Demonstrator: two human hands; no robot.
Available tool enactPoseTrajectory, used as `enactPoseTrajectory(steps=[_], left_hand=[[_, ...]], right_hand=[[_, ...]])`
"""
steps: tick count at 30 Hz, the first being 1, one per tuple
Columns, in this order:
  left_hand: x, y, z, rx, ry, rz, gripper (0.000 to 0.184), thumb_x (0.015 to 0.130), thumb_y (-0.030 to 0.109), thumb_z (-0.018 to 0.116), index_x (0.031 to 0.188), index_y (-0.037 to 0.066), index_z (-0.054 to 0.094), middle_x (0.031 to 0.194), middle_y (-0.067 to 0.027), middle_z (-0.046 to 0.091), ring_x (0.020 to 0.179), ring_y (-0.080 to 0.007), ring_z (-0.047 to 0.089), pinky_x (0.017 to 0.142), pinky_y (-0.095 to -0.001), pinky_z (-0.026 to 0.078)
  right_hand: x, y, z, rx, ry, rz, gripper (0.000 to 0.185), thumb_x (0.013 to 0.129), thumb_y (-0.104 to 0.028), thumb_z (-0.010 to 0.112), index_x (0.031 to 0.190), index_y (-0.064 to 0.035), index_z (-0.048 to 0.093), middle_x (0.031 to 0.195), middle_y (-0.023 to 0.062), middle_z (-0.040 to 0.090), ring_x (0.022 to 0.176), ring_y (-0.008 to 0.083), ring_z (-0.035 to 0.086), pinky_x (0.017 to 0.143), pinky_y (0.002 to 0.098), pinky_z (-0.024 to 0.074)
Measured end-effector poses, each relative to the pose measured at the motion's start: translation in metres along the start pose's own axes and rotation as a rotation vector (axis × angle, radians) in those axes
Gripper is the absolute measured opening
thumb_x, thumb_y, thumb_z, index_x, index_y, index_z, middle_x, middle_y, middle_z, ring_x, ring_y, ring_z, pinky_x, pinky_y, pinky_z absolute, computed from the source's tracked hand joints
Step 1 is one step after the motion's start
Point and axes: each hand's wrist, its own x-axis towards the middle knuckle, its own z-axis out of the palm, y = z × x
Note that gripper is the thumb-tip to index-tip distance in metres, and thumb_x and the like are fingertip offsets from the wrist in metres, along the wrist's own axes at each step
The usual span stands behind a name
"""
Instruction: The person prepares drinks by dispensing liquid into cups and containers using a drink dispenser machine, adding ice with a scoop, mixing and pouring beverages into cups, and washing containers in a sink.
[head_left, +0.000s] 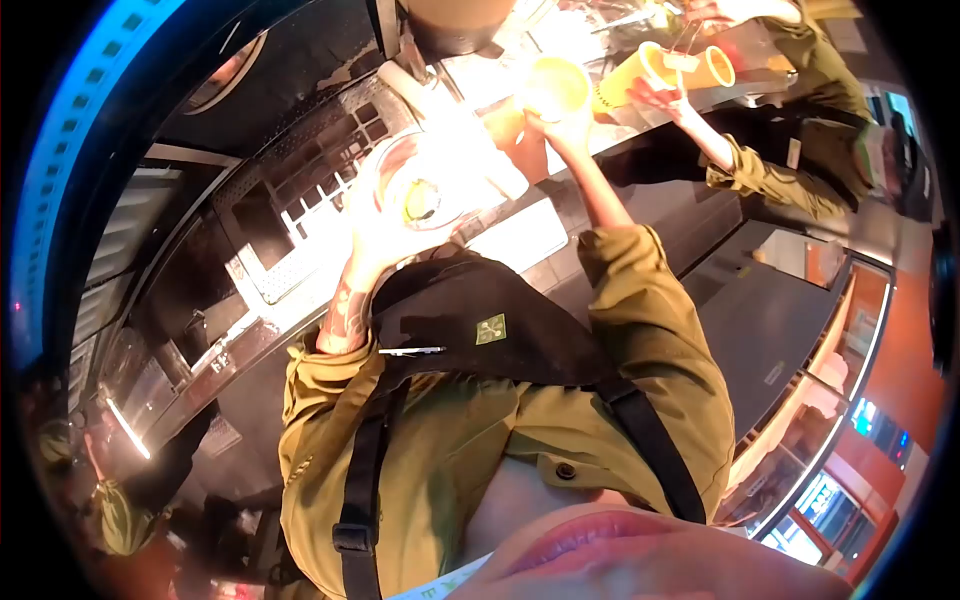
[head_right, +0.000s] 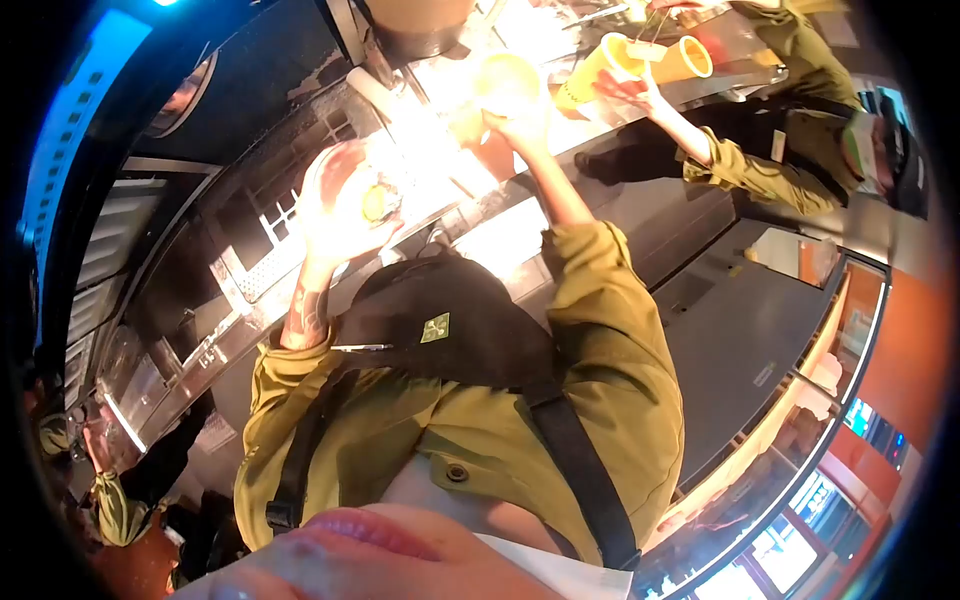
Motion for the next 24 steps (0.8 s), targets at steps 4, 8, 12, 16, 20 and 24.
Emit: enactPoseTrajectory(steps=[4, 8, 12, 16, 20, 24], left_hand=[[-0.034, -0.005, -0.018, -0.130, 0.034, -0.281, 0.084, 0.053, 0.018, 0.088, 0.124, -0.001, 0.047, 0.118, -0.0159, 0.057, 0.107, -0.0250, 0.058, 0.096, -0.0392, 0.046], [-0.069, -0.025, -0.041, -0.272, 0.022, -0.453, 0.091, 0.053, 0.014, 0.087, 0.129, -0.002, 0.039, 0.122, -0.0155, 0.054, 0.112, -0.0247, 0.054, 0.098, -0.0393, 0.044], [-0.077, -0.030, -0.033, -0.159, -0.008, -0.243, 0.088, 0.054, 0.015, 0.086, 0.128, -0.001, 0.042, 0.123, -0.0148, 0.053, 0.114, -0.0268, 0.053, 0.099, -0.0409, 0.044], [-0.053, -0.023, 0.008, -0.013, 0.033, -0.012, 0.079, 0.059, 0.014, 0.085, 0.125, 0.000, 0.045, 0.121, -0.0134, 0.054, 0.114, -0.0274, 0.052, 0.096, -0.0405, 0.044], [-0.041, -0.032, 0.062, -0.491, 0.149, -0.299, 0.086, 0.054, 0.023, 0.089, 0.125, 0.000, 0.046, 0.117, -0.0159, 0.057, 0.110, -0.0268, 0.056, 0.095, -0.0369, 0.046], [-0.015, -0.038, 0.089, -0.465, 0.121, -0.222, 0.092, 0.049, 0.029, 0.090, 0.125, 0.000, 0.045, 0.116, -0.0178, 0.056, 0.107, -0.0306, 0.057, 0.093, -0.0392, 0.047]], right_hand=[[-0.011, 0.017, 0.038, 0.350, 0.266, 0.240, 0.075, 0.056, -0.028, 0.089, 0.116, -0.0001, 0.053, 0.104, 0.0093, 0.062, 0.092, 0.0178, 0.060, 0.079, 0.0331, 0.0506], [-0.094, -0.016, 0.047, -0.608, -0.070, 0.170, 0.058, 0.064, -0.024, 0.084, 0.110, 0.0002, 0.058, 0.094, 0.0105, 0.061, 0.083, 0.0212, 0.061, 0.072, 0.0332, 0.0504], [-0.150, -0.022, 0.045, -0.469, 0.004, -0.076, 0.044, 0.068, -0.018, 0.080, 0.105, -0.0017, 0.063, 0.088, 0.0106, 0.060, 0.076, 0.0252, 0.060, 0.069, 0.0328, 0.0499], [-0.114, -0.149, -0.040, -0.140, 0.165, -0.085, 0.031, 0.070, -0.011, 0.079, 0.097, -0.0018, 0.067, 0.087, 0.0079, 0.067, 0.078, 0.0158, 0.063, 0.070, 0.0293, 0.0509], [-0.097, -0.276, -0.156, -0.805, 0.370, -0.402, 0.020, 0.073, -0.009, 0.069, 0.091, -0.0025, 0.068, 0.085, 0.0103, 0.067, 0.074, 0.0178, 0.063, 0.069, 0.0293, 0.0522], [-0.101, -0.364, -0.207, -0.457, 0.447, -0.432, 0.020, 0.076, -0.001, 0.065, 0.095, 0.0043, 0.065, 0.080, 0.0204, 0.063, 0.065, 0.0229, 0.064, 0.052, 0.0304, 0.0530]])
